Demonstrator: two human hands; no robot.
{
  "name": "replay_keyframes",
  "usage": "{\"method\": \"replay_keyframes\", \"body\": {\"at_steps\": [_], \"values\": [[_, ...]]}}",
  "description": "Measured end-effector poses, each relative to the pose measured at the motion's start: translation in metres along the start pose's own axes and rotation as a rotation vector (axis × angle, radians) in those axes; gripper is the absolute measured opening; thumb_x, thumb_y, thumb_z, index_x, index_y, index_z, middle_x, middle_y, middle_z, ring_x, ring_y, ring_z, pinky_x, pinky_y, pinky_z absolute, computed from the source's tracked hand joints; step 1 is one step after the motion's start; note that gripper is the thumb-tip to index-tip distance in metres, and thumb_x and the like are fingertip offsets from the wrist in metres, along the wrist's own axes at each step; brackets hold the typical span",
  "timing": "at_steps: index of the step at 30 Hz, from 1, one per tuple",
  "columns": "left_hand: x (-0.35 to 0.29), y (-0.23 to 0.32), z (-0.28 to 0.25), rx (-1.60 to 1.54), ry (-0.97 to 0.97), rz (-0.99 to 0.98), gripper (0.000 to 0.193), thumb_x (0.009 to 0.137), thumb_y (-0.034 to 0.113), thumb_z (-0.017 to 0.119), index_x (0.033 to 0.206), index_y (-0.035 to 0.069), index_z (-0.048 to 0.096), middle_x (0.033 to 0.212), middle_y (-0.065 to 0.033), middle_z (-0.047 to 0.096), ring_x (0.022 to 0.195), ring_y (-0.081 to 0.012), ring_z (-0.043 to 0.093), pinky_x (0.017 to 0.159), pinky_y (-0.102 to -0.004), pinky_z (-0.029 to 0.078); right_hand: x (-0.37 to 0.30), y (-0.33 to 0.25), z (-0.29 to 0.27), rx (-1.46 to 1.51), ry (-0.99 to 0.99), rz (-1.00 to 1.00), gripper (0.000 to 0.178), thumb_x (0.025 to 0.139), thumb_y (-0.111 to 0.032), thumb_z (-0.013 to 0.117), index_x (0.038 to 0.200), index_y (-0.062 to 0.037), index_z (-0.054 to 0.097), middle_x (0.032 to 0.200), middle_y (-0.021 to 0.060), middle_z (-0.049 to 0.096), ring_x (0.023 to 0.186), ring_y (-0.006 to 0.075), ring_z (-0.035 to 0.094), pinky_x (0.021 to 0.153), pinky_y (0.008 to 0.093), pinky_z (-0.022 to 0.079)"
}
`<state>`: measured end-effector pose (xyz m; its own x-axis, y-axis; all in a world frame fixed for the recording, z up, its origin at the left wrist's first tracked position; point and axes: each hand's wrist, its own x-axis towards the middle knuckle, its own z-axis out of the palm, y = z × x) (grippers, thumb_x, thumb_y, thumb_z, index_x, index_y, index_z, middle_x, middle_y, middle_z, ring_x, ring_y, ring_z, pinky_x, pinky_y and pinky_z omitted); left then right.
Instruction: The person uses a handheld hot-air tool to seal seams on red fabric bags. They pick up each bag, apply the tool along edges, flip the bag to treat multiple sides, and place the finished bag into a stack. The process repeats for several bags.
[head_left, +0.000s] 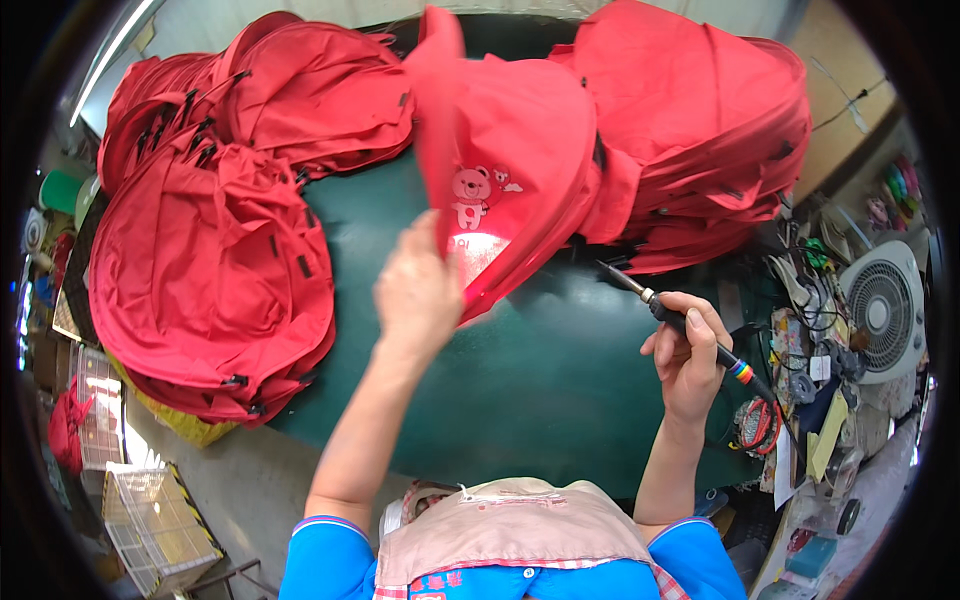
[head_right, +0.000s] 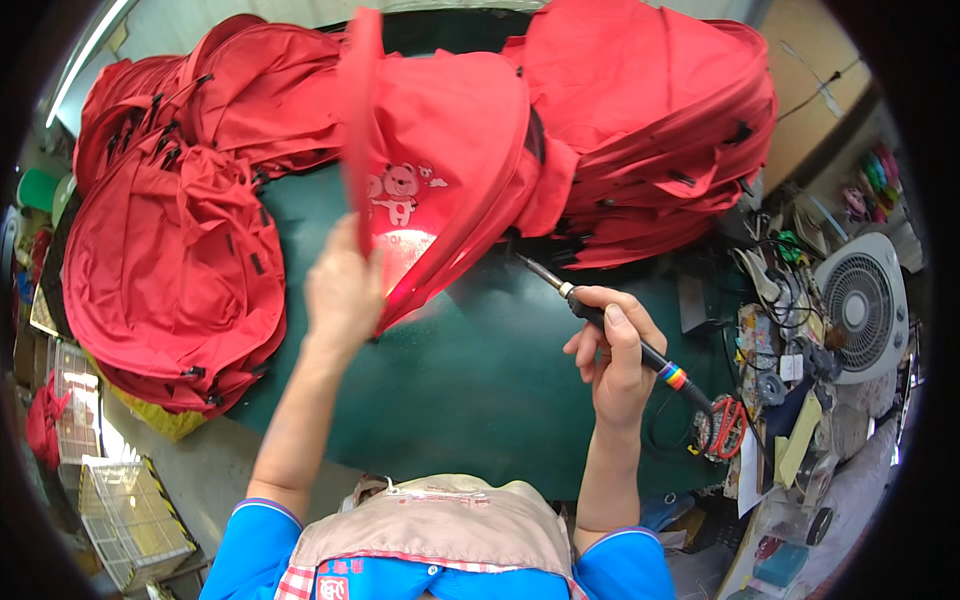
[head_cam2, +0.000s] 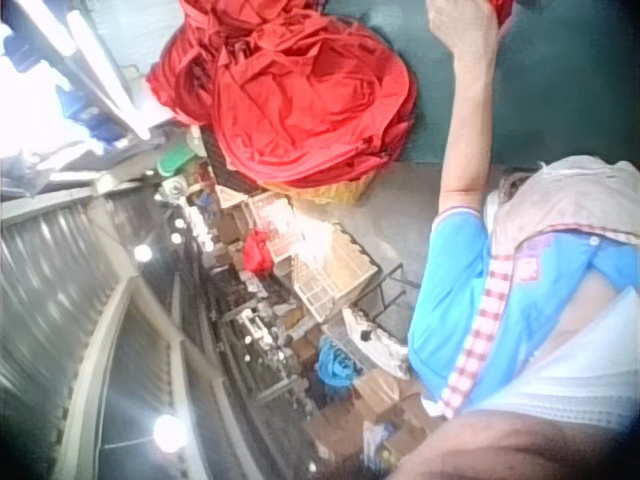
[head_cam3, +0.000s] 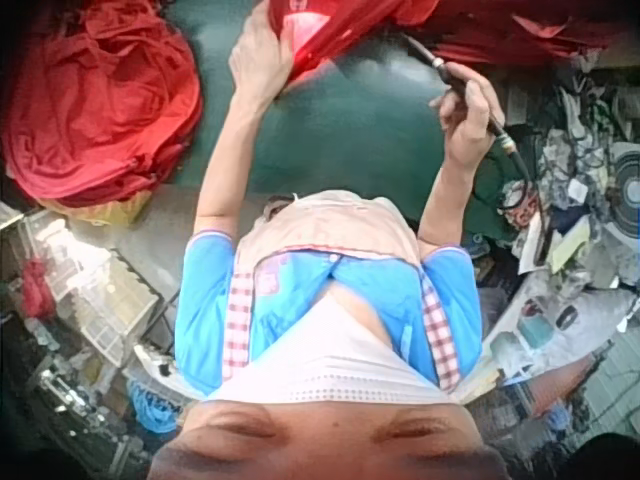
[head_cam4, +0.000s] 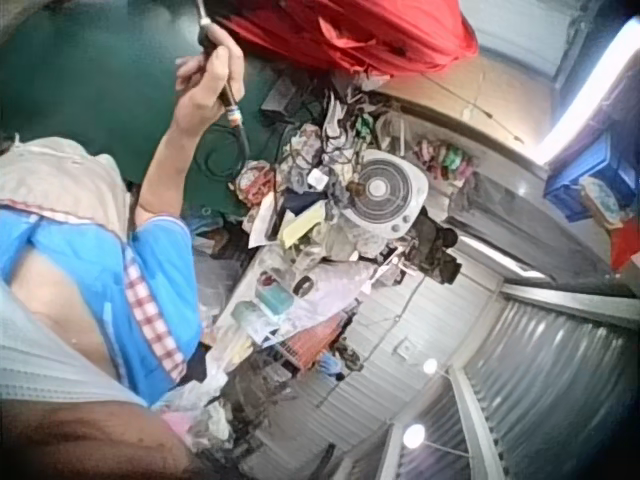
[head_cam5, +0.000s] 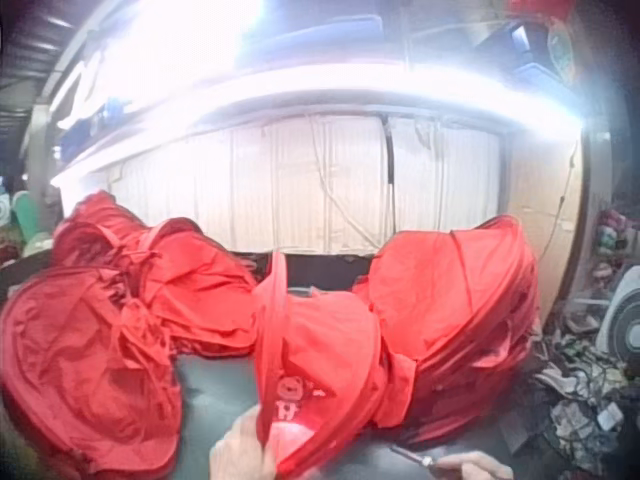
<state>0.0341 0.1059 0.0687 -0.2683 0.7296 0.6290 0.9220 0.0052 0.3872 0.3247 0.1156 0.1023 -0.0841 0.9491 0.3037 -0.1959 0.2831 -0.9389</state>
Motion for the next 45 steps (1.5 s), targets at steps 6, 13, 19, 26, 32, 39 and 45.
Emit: {"method": "replay_keyframes", "body": {"at_steps": [6,13,19,26,32,39,45], "values": [[0.022,0.039,0.084,-0.306,0.012,0.021,0.028,0.095,0.024,0.07,0.114,0.003,0.068,0.07,-0.0217,0.064,0.065,-0.0377,0.067,0.062,-0.0446,0.052,-0.018,0.006,-0.03,0.029,0.132,-0.076,0.037,0.1,-0.018,0.045,0.107,0.01,0.068,0.056,0.0034,0.052,0.043,0.0064,0.043,0.052,0.0236,0.05],[0.204,0.196,0.117,-0.942,0.34,0.278,0.027,0.104,0.029,0.058,0.089,0.006,0.059,0.069,-0.0281,0.057,0.059,-0.0465,0.059,0.048,-0.0484,0.044,-0.026,0.011,-0.052,0.051,0.299,-0.097,0.035,0.098,-0.018,0.047,0.103,0.01,0.068,0.054,0.0017,0.049,0.043,0.0065,0.041,0.052,0.0253,0.049],[0.188,0.24,0.226,-0.471,-0.499,0.329,0.033,0.1,0.043,0.052,0.103,0.014,0.067,0.09,-0.0226,0.072,0.091,-0.0442,0.069,0.08,-0.0559,0.055,-0.028,0.013,-0.059,0.054,0.418,-0.144,0.036,0.099,-0.017,0.044,0.102,0.0102,0.067,0.054,0.0017,0.048,0.044,0.0077,0.042,0.052,0.0271,0.05],[0.093,0.141,0.13,-0.652,-0.104,0.422,0.069,0.096,0.032,0.064,0.15,-0.004,0.039,0.152,-0.0286,0.035,0.142,-0.0462,0.035,0.118,-0.0492,0.03,-0.023,0.02,-0.03,0.071,0.389,-0.103,0.039,0.107,-0.029,0.043,0.115,0.0054,0.059,0.056,0.0017,0.046,0.043,0.0073,0.035,0.05,0.0268,0.046],[-0.056,-0.147,-0.062,-0.151,0.84,-0.287,0.067,0.098,0.003,0.057,0.157,0.002,0.025,0.16,-0.0218,0.027,0.147,-0.0334,0.033,0.121,-0.0499,0.027,0.001,0.035,0.024,0.067,0.098,-0.123,0.047,0.11,-0.035,0.04,0.138,0.0022,0.046,0.108,0.0179,0.074,0.051,0.0065,0.051,0.055,0.0224,0.049],[-0.087,-0.274,-0.202,0.555,0.687,-0.86,0.078,0.073,0.0,0.062,0.148,0.001,0.042,0.13,-0.0281,0.051,0.124,-0.0459,0.049,0.102,-0.0566,0.041,-0.009,0.045,0.095,0.178,-0.06,-0.078,0.043,0.11,-0.03,0.041,0.141,0.0006,0.041,0.117,0.0253,0.071,0.054,0.0118,0.062,0.054,0.0236,0.052],[-0.062,-0.121,-0.093,0.226,0.813,-0.231,0.066,0.078,-0.013,0.053,0.143,0.0,0.046,0.137,-0.0263,0.048,0.131,-0.0425,0.045,0.111,-0.0549,0.029,-0.017,0.028,0.213,0.231,-0.472,-0.171,0.029,0.105,-0.024,0.057,0.123,-0.0028,0.049,0.109,0.0217,0.073,0.092,0.0267,0.074,0.085,0.0351,0.058]]}}
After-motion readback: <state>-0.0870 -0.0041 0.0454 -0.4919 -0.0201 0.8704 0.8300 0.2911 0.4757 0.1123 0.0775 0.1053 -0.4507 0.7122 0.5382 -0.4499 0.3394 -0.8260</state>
